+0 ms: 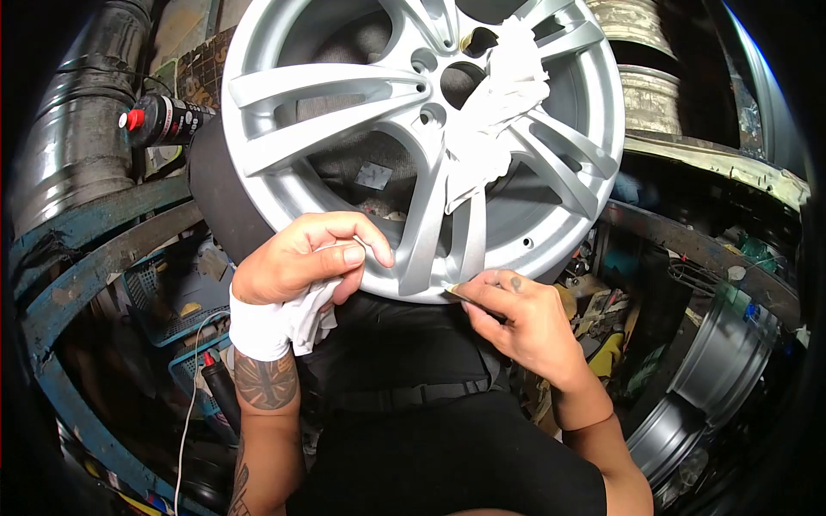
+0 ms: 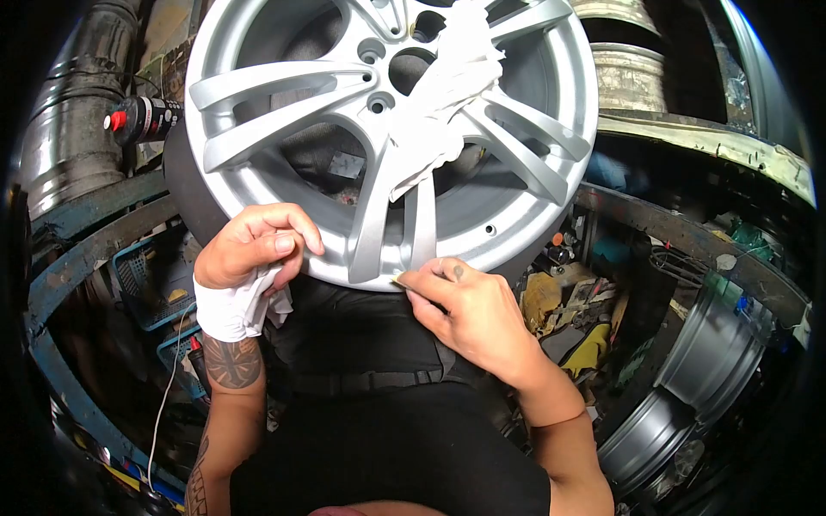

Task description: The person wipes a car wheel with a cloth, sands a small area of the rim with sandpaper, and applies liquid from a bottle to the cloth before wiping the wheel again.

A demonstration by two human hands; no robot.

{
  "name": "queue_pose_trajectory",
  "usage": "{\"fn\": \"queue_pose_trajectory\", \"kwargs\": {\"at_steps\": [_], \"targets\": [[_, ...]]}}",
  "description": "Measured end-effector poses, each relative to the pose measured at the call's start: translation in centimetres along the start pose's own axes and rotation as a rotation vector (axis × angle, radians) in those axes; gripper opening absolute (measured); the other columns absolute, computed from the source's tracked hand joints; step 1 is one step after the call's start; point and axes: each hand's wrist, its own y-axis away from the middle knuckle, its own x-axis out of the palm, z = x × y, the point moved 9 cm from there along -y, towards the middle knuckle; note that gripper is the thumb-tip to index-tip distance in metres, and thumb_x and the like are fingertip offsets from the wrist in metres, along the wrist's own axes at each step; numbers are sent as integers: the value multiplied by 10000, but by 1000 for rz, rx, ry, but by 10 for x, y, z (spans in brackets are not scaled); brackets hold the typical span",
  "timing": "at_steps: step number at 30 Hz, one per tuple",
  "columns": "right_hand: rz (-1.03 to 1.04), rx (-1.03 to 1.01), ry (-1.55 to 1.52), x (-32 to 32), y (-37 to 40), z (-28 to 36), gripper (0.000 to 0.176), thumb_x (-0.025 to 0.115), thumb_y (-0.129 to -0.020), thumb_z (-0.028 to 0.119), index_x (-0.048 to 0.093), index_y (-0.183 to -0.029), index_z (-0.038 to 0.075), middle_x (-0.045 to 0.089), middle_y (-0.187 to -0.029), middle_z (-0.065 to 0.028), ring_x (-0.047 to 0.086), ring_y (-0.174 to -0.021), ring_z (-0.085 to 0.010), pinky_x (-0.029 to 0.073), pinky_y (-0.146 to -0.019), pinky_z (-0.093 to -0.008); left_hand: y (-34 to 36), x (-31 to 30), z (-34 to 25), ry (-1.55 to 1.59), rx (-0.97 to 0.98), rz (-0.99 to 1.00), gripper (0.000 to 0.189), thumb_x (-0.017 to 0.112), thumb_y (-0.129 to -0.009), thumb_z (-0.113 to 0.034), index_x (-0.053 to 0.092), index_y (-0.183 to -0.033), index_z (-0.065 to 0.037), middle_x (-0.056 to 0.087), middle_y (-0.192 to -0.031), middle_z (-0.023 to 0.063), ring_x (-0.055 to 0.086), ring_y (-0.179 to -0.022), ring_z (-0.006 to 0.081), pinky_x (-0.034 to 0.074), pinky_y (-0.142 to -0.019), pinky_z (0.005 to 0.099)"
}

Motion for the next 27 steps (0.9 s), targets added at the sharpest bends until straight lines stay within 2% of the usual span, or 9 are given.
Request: {"fn": "queue_pose_trajectory", "kwargs": {"at_steps": [4, 7, 10, 13, 16, 19, 22, 27], "targets": [[95, 2, 101, 1, -7, 14, 183, 743, -893, 91, 755, -1075, 77, 692, -984, -157, 692, -856, -329, 569, -748, -396, 1, 0, 0, -17, -5, 6, 334, 595, -1046, -282, 665, -1163, 23, 577, -672, 0, 540, -618, 62, 392, -583, 221], [38, -135, 144, 1, -8, 18, 253, 779, -856, 50, 775, -1106, 91, 712, -981, -116, 697, -878, -297, 560, -773, -378, 1, -1, -1, -14, -5, 12, 334, 591, -1046, -282, 663, -1168, 20, 586, -680, 4, 546, -625, 61, 396, -596, 220], [-28, -134, 141, 0, -9, 20, 194, 731, -916, 100, 749, -1102, 51, 686, -933, -167, 680, -877, -363, 562, -783, -433, 1, -1, -1, -18, -7, 27, 334, 592, -1043, -283, 661, -1170, 19, 589, -684, 6, 549, -628, 61, 401, -617, 219], [26, -82, 142, 11, -8, 12, 181, 717, -932, 116, 744, -1090, 31, 681, -908, -177, 684, -856, -371, 558, -748, -453, 1, -1, -3, -38, 1, 45, 343, 592, -1041, -289, 655, -1169, 22, 587, -687, 7, 546, -628, 62, 403, -633, 219], [83, 24, 196, 21, -12, 7, 154, 680, -964, 153, 742, -1046, 38, 685, -841, -173, 688, -781, -392, 546, -690, -486, 1, 0, -4, -64, 1, 41, 350, 587, -1041, -295, 652, -1165, 26, 585, -695, 7, 543, -631, 62, 404, -635, 219], [119, 25, 294, 32, -17, -2, 167, 645, -984, 187, 716, -942, 42, 677, -750, -177, 672, -702, -421, 520, -633, -515, 2, 1, -4, -48, -9, 38, 342, 581, -1044, -289, 654, -1161, 25, 586, -707, 6, 546, -639, 62, 406, -637, 218], [196, 50, 279, 35, -24, -9, 195, 630, -982, 192, 680, -867, 41, 660, -694, -193, 659, -685, -434, 508, -616, -517, 3, 1, -6, -43, -20, 34, 333, 579, -1045, -281, 656, -1157, 22, 588, -718, 6, 549, -644, 63, 410, -638, 219], [166, 6, 230, 33, -26, -6, 189, 631, -971, 173, 665, -850, 33, 658, -702, -210, 661, -703, -437, 508, -622, -518, 3, 1, -5, -43, 3, 40, 332, 583, -1040, -277, 657, -1155, 26, 591, -727, 10, 547, -639, 67, 412, -632, 223]]}}
